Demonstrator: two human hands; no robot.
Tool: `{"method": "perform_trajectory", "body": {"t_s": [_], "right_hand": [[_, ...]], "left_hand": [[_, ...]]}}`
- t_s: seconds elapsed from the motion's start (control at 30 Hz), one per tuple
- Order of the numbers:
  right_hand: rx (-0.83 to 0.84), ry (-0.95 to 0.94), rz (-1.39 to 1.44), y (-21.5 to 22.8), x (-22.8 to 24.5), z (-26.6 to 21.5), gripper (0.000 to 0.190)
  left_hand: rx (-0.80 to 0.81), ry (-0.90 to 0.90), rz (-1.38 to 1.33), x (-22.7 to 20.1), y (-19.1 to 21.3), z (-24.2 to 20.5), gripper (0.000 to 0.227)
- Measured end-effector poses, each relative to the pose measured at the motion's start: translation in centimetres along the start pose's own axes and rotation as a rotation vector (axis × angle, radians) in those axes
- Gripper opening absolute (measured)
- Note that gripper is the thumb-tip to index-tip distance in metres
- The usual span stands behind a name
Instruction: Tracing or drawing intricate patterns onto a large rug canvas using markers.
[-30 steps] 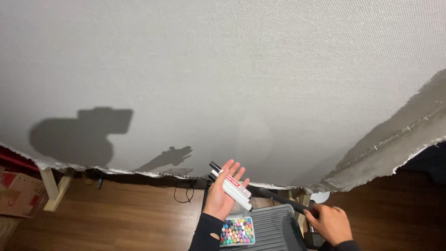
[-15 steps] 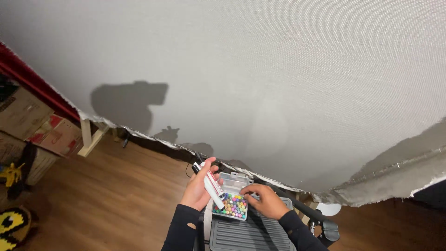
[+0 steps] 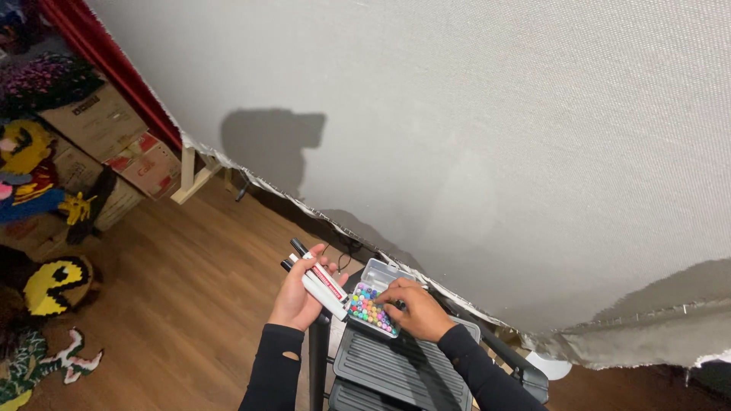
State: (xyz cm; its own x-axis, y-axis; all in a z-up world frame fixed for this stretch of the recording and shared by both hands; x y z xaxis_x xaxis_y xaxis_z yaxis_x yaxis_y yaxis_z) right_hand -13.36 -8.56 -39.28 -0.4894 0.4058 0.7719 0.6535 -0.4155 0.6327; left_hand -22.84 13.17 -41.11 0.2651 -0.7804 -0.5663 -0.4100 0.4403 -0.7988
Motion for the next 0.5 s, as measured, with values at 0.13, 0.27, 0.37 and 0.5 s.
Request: {"method": "perform_trajectory", "body": {"t_s": [0.13,0.27,0.37,0.5], "right_hand": [[0.002,0.060,-0.062,-1.9,2.4,1.1,0.018],[0.000,0.079,-0.251,-3.1,4.5,1.2,0.019],[-0.016,0.085,-0.346,-3.9,5.0,1.3,0.022],[-0.070,0.040,-0.340,-4.4,4.8,1.3,0.021]], "left_hand": [[-0.051,-0.030,-0.001,-0.4,0.6,-1.0,0.030],[-0.093,-0.039,-0.007,-0.7,1.2,-2.1,0.037],[-0.097,-0.040,-0.022,-0.9,2.0,-2.5,0.039],[-0.090,-0.032,-0.026,-1.0,2.6,-3.0,0.041]]}}
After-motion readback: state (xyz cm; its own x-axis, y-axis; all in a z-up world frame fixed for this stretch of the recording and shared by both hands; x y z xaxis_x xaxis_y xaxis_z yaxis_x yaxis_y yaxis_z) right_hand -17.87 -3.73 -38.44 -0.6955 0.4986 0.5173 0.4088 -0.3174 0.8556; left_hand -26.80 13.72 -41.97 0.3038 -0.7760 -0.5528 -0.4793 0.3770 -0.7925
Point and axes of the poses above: each hand's wrist, its own z-axis towards the middle knuckle, its own y-axis out of the back of the hand, x = y × z, the point moved 4 cm from there along z, towards the middle knuckle, and after that the axes turned 7 degrees about -y, right-handed, at the moved point
